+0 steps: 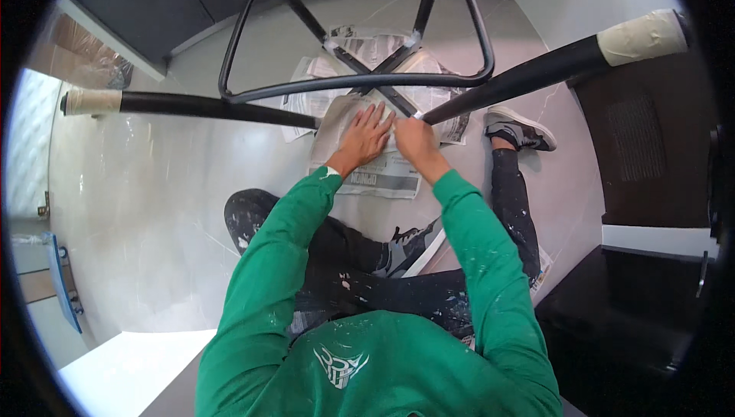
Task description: The person applies newspaper to the underside of a chair seat and secures it with tape while sitting on the floor.
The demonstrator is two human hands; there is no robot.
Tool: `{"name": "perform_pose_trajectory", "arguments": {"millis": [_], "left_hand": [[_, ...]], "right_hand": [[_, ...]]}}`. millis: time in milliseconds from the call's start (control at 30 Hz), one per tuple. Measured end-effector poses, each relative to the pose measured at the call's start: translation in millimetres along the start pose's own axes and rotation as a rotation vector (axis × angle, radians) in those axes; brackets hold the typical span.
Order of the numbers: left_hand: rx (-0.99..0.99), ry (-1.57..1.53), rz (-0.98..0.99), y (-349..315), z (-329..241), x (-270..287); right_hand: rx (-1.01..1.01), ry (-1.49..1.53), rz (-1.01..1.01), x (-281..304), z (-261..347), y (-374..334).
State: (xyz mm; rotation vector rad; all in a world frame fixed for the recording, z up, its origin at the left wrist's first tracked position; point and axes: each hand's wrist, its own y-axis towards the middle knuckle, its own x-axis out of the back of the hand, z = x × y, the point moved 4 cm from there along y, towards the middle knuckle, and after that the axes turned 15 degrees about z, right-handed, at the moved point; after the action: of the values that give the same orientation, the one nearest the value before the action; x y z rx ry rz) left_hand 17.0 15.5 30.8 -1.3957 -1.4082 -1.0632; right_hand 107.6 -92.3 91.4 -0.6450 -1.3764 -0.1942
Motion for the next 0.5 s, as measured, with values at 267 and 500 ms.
{"name": "perform_pose_trajectory", "arguments": {"millis": [267,500], "left_hand": [[0.028,0.020,-0.022,-4.3,2.9,-6.8],[0.046,0.008,0.000,-1.4,2.6,-6.2]], "right_hand": [[0.111,0.230,-0.096,28.4,-29.0,-83.0],[0.072,0.228,-0.120,26.4,-26.3,-108.3]]}}
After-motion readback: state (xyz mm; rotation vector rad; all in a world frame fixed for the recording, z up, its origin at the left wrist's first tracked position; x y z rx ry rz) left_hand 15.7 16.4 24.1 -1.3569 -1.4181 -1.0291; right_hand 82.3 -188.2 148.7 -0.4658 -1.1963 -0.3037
